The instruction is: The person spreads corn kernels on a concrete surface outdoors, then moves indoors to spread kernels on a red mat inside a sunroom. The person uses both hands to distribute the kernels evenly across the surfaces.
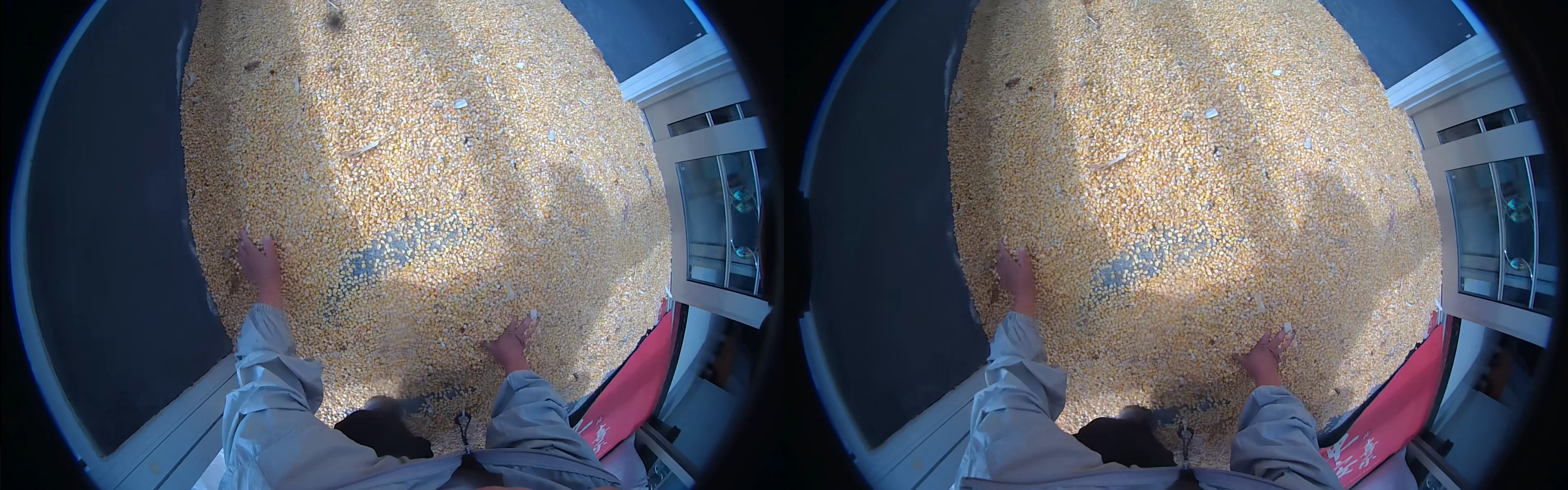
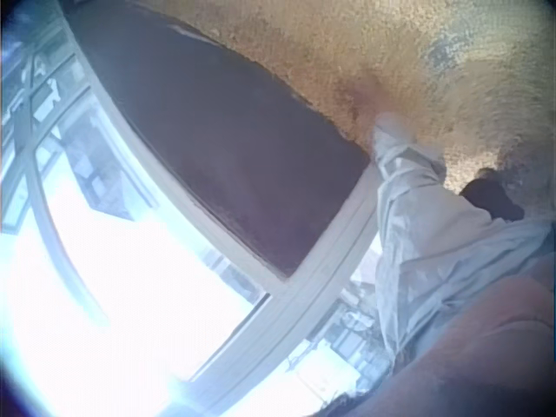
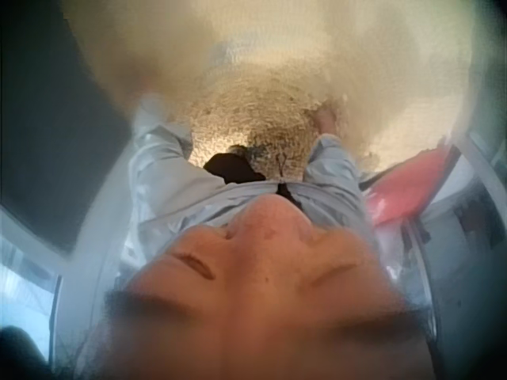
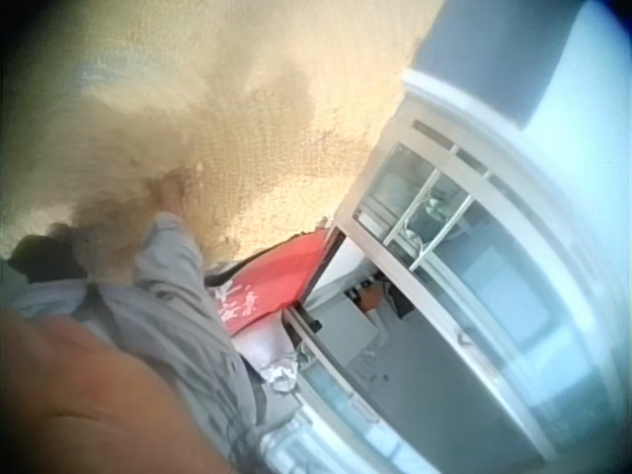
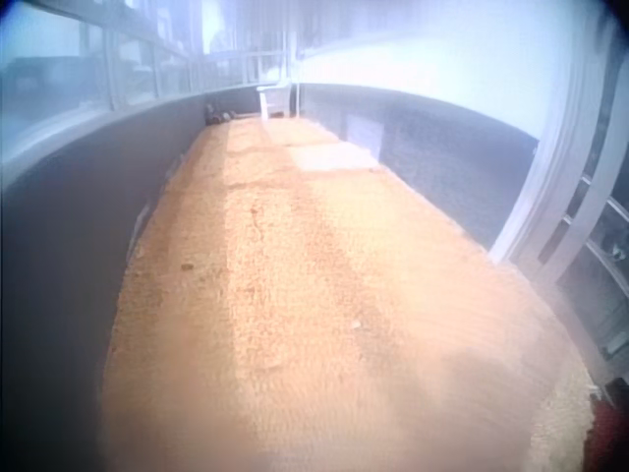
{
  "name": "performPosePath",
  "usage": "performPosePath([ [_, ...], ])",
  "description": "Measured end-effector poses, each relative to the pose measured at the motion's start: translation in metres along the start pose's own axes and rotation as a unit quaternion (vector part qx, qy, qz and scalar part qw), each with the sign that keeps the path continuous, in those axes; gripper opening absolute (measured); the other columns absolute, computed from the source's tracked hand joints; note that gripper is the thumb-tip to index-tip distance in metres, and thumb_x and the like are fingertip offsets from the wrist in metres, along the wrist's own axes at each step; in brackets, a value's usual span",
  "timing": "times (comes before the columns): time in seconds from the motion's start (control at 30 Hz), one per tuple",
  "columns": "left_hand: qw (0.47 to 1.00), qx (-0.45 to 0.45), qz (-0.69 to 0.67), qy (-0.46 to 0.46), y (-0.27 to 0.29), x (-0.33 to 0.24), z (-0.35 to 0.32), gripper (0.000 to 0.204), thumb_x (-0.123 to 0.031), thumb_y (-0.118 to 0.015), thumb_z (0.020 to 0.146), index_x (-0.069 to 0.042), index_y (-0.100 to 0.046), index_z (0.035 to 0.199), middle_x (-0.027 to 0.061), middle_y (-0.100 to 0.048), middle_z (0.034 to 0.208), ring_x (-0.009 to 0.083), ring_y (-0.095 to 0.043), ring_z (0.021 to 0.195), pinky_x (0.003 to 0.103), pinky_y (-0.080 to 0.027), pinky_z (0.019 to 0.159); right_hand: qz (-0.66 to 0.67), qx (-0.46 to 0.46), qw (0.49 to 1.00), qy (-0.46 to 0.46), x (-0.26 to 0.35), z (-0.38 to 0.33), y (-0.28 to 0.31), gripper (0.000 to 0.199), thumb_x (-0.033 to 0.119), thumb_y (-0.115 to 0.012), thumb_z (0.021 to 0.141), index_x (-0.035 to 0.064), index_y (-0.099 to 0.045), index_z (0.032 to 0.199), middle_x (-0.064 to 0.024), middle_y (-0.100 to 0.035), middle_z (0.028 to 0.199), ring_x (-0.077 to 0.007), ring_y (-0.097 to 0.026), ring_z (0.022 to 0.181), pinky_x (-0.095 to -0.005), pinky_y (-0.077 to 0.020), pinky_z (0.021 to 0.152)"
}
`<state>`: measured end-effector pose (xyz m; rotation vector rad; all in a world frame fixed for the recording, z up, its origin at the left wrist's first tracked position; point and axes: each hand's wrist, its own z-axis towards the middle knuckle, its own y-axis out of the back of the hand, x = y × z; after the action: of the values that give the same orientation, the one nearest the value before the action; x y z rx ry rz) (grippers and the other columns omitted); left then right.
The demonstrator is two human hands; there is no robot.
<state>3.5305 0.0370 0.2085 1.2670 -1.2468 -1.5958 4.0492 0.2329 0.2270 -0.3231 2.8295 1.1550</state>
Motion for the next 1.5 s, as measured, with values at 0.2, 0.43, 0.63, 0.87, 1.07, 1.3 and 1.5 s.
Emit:
performPosePath([
  [0.2, 0.985, 0.092, -0.012, -0.143, -0.067, -0.233, -0.005, 0.080, -0.060, -0.043, 0.083, 0.005, -0.043, 0.130, 0.0218, -0.033, 0.142, 0.0362, -0.020, 0.136, 0.058, -0.018, 0.106, 0.040, 0.010, 0.999, 0.011, 0.000, 0.003, 0.003, 0.121, 0.059, -0.078, 0.054, 0.0005, -0.020, 0.142, -0.0325, 0.004, 0.146, -0.0536, 0.017, 0.131, -0.0633, -0.0039, 0.106],
  [0.43, 0.840, 0.266, -0.102, -0.461, -0.064, -0.361, -0.186, 0.061, -0.049, -0.055, 0.081, -0.019, -0.044, 0.133, 0.0159, -0.031, 0.144, 0.0362, -0.020, 0.135, 0.062, -0.013, 0.106, 0.033, 0.019, 0.999, 0.001, 0.006, -0.004, 0.009, 0.113, 0.055, -0.079, 0.057, 0.0047, -0.024, 0.142, -0.0264, 0.003, 0.149, -0.0488, 0.016, 0.134, -0.0674, -0.0103, 0.102],
  [0.63, 0.745, 0.314, -0.061, -0.586, -0.009, -0.189, -0.211, 0.057, -0.043, -0.061, 0.078, -0.017, -0.051, 0.127, 0.0157, -0.028, 0.145, 0.0367, -0.020, 0.135, 0.062, -0.011, 0.106, 0.048, 0.027, 0.998, -0.012, 0.009, -0.005, 0.009, 0.107, 0.051, -0.078, 0.060, 0.0065, -0.026, 0.141, -0.0261, 0.001, 0.149, -0.0493, 0.014, 0.134, -0.0686, -0.0179, 0.100],
  [0.87, 0.869, 0.271, 0.090, -0.403, -0.010, -0.059, -0.154, 0.060, -0.040, -0.065, 0.073, -0.013, -0.051, 0.125, 0.0225, -0.027, 0.143, 0.0418, -0.025, 0.130, 0.062, -0.016, 0.103, 0.057, 0.026, 0.998, -0.002, 0.009, -0.012, 0.018, 0.111, 0.053, -0.079, 0.056, 0.0065, -0.024, 0.142, -0.0272, 0.001, 0.148, -0.0520, 0.012, 0.133, -0.0685, -0.0192, 0.100],
  [1.07, 0.903, 0.193, 0.029, -0.383, -0.033, -0.137, -0.159, 0.059, -0.036, -0.065, 0.069, -0.007, -0.055, 0.120, 0.0219, -0.041, 0.132, 0.0394, -0.030, 0.127, 0.061, -0.019, 0.102, 0.041, 0.021, 0.999, -0.024, 0.010, -0.007, 0.022, 0.108, 0.053, -0.076, 0.061, 0.0035, -0.023, 0.142, -0.0271, 0.004, 0.148, -0.0524, 0.009, 0.134, -0.0688, -0.0201, 0.099],
  [1.3, 0.909, 0.196, 0.019, -0.367, -0.036, -0.136, -0.156, 0.054, -0.033, -0.066, 0.068, -0.009, -0.056, 0.116, 0.0188, -0.039, 0.135, 0.0372, -0.029, 0.130, 0.059, -0.018, 0.103, 0.104, -0.003, 0.994, 0.041, 0.085, -0.068, 0.006, 0.099, 0.057, -0.073, 0.064, 0.0043, -0.032, 0.136, -0.0253, -0.010, 0.147, -0.0485, -0.007, 0.135, -0.0699, -0.0183, 0.099],
  [1.5, 0.909, 0.172, 0.019, -0.379, -0.039, -0.128, -0.151, 0.054, -0.031, -0.063, 0.068, -0.009, -0.056, 0.116, 0.0203, -0.041, 0.133, 0.0388, -0.029, 0.130, 0.060, -0.017, 0.104, -0.011, -0.051, 0.973, 0.223, 0.101, -0.046, 0.032, 0.079, 0.050, -0.074, 0.065, 0.0135, -0.044, 0.129, -0.0192, -0.031, 0.140, -0.0437, -0.024, 0.131, -0.0663, -0.0262, 0.096],
])
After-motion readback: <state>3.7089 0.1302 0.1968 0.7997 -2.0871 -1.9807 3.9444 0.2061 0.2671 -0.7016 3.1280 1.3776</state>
